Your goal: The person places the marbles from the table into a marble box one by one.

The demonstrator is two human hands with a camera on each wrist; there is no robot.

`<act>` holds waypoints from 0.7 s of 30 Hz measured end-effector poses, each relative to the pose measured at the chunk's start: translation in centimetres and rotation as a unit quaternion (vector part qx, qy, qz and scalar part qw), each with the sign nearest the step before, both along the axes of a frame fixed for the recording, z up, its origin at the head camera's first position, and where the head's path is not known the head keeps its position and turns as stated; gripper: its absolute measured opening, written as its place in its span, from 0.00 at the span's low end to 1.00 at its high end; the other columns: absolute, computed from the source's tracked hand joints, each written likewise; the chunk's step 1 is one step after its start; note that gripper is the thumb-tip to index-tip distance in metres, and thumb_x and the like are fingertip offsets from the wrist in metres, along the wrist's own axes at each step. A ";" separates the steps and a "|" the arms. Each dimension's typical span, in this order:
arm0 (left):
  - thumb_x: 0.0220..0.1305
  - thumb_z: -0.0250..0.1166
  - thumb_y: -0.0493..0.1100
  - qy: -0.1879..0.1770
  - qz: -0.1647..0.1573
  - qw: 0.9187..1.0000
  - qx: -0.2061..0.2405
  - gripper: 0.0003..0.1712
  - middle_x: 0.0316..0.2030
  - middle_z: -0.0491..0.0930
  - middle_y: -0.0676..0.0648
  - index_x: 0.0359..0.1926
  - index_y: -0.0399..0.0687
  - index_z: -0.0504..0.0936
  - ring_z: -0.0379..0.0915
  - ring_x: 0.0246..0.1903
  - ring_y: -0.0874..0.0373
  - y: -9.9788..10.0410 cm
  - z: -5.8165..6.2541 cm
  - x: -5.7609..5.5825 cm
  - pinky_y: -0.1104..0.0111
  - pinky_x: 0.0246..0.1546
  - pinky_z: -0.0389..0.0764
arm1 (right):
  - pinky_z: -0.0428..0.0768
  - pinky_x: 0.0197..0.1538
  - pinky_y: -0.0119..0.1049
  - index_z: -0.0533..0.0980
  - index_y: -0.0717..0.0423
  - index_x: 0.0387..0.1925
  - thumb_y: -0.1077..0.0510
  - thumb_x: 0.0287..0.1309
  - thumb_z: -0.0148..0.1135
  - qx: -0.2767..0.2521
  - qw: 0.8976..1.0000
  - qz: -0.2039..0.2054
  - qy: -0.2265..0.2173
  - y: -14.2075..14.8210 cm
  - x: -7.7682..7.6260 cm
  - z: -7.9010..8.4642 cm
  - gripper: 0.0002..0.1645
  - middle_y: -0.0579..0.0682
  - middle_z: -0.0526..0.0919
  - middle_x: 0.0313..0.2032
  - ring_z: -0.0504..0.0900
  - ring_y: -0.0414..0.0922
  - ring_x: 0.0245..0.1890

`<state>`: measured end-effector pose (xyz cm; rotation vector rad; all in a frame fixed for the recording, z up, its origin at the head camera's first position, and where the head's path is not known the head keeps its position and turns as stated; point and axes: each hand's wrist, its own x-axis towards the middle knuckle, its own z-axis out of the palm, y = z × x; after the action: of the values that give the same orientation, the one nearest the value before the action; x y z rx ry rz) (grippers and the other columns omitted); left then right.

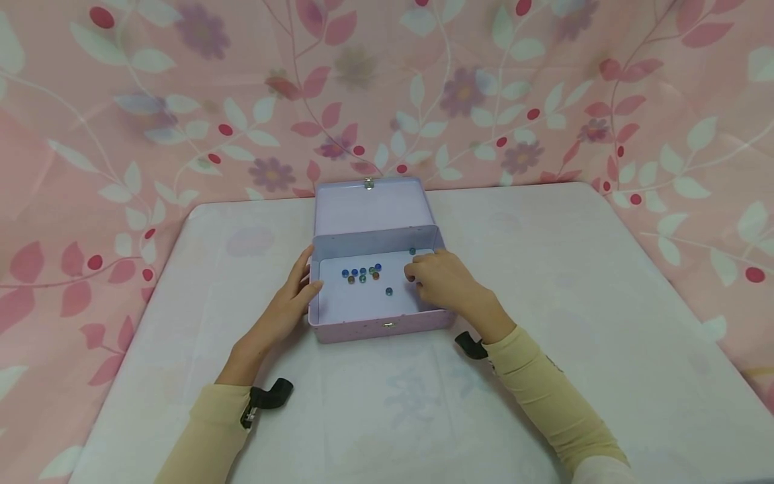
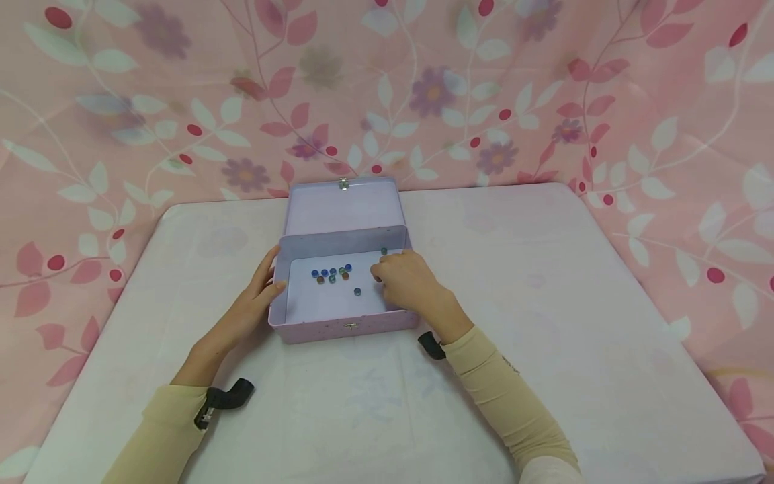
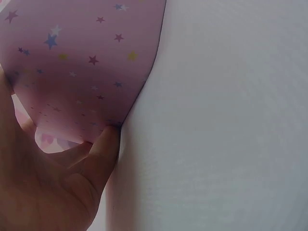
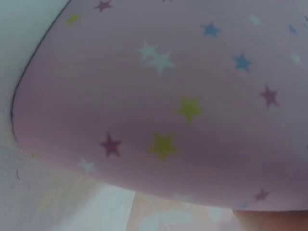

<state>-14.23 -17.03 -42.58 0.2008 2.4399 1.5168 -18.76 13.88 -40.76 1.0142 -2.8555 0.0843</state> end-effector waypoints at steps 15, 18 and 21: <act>0.75 0.49 0.60 0.015 -0.003 1.000 -0.007 0.39 0.80 0.41 0.44 0.73 0.92 0.34 0.44 0.77 0.38 -0.6 -1.4 -0.5 0.36 0.63 0.67 | 0.83 0.45 0.38 0.83 0.55 0.42 0.64 0.61 0.60 -0.103 0.992 -0.012 -0.074 0.7 -0.3 1.0 0.10 0.46 0.84 0.39 0.82 0.43 0.38; 0.75 0.49 0.59 0.015 -0.006 1.000 -0.010 0.40 0.80 0.42 0.43 0.74 0.91 0.34 0.45 0.77 0.38 -0.6 -1.3 -0.6 0.37 0.63 0.68 | 0.82 0.47 0.38 0.83 0.56 0.43 0.64 0.63 0.59 -0.117 0.990 -0.013 -0.074 1.0 -0.5 1.2 0.10 0.47 0.83 0.41 0.82 0.43 0.40; 0.75 0.50 0.59 0.013 -0.007 1.000 -0.011 0.40 0.80 0.42 0.44 0.74 0.91 0.34 0.45 0.77 0.38 -0.7 -1.3 -0.8 0.37 0.63 0.68 | 0.82 0.50 0.40 0.83 0.57 0.44 0.64 0.64 0.58 -0.128 0.989 -0.014 -0.067 1.3 -0.7 1.3 0.11 0.49 0.83 0.43 0.83 0.45 0.44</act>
<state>-15.07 -17.74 -43.93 0.2336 2.4690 1.4912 -19.48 15.20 -39.45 0.9496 -2.8753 0.5227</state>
